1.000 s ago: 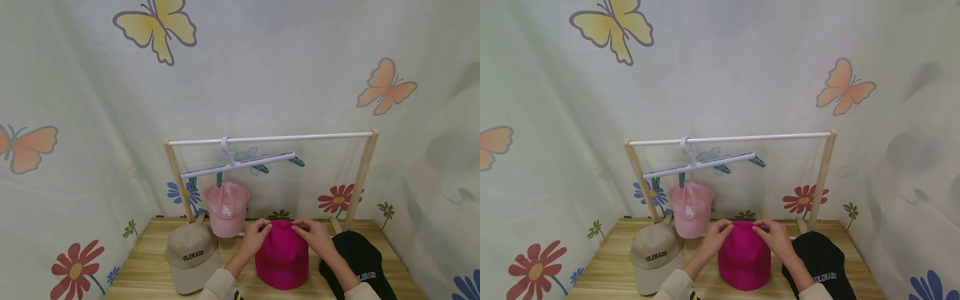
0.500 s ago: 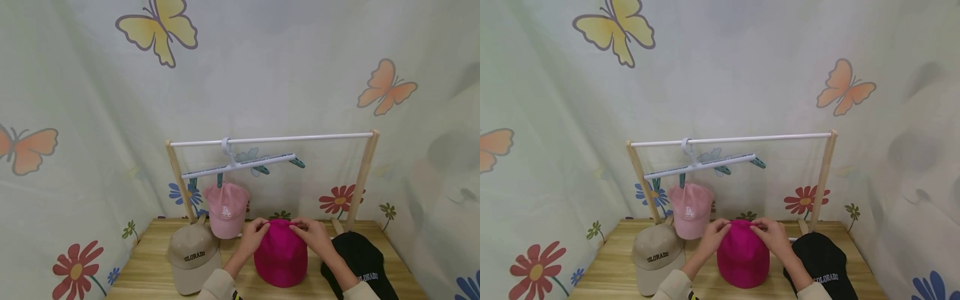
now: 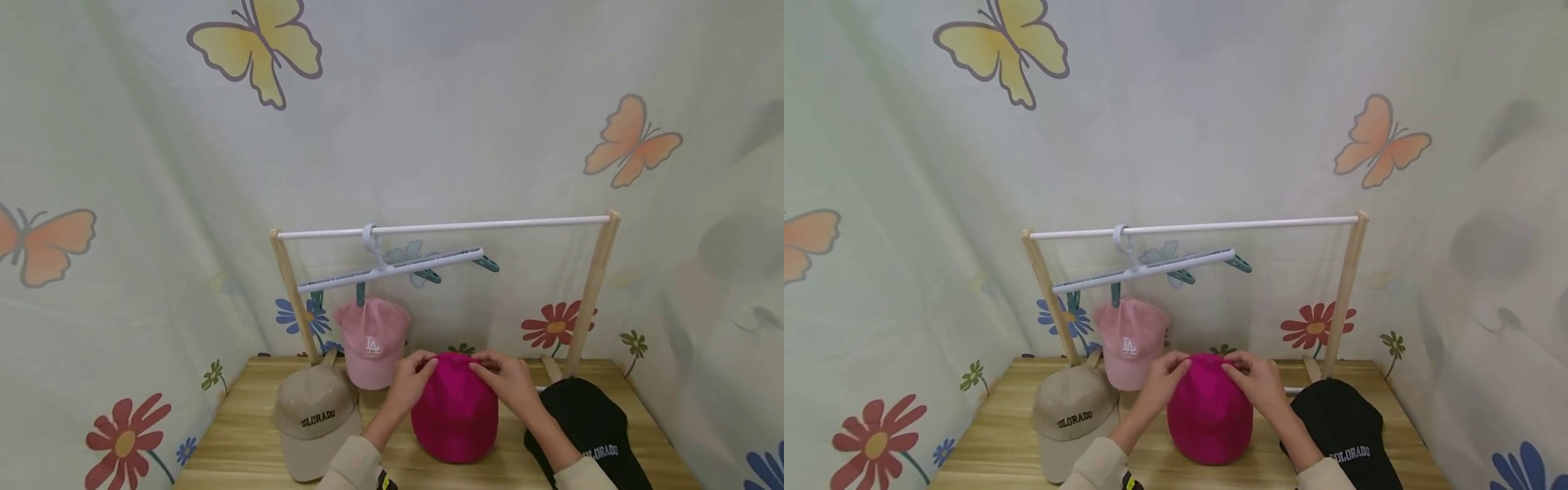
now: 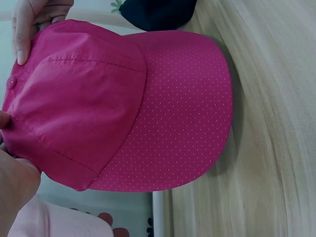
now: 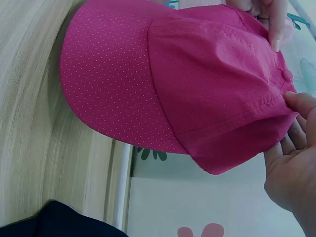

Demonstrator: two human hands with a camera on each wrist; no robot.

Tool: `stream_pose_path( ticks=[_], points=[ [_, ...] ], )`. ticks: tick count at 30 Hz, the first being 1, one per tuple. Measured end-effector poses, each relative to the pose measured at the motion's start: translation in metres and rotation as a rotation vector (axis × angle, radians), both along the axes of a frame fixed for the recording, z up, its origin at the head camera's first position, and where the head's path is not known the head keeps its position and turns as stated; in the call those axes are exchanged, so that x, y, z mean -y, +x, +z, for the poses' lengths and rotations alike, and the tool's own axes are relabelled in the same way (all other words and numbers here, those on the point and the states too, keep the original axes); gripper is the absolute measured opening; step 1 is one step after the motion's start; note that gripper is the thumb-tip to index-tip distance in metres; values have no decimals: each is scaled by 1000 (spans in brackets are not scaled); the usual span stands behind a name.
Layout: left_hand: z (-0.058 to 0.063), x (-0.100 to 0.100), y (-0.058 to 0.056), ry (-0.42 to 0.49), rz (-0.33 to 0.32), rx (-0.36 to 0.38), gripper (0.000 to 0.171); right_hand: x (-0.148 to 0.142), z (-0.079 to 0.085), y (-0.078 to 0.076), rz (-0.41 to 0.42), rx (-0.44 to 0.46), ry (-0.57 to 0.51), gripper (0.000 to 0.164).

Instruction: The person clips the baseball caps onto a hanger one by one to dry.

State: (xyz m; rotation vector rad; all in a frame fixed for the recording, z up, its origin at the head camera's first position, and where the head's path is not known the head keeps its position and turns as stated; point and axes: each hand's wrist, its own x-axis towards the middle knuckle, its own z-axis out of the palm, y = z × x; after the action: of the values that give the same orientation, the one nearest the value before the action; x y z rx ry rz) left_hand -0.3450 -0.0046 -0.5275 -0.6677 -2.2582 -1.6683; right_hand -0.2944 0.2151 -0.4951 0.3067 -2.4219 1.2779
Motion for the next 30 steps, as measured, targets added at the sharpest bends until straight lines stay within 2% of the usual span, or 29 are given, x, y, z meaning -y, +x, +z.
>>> stream_pose_path(
  ticks=[12,22,30],
  points=[
    [9,2,0,-20,15,-4,14,3,0,-2,-7,10,-49,14],
    [15,4,3,-8,21,-46,14,7,3,-1,-4,24,-80,15],
    [17,4,4,-2,27,-50,14,9,0,0,10,39,-47,16]
  ],
)
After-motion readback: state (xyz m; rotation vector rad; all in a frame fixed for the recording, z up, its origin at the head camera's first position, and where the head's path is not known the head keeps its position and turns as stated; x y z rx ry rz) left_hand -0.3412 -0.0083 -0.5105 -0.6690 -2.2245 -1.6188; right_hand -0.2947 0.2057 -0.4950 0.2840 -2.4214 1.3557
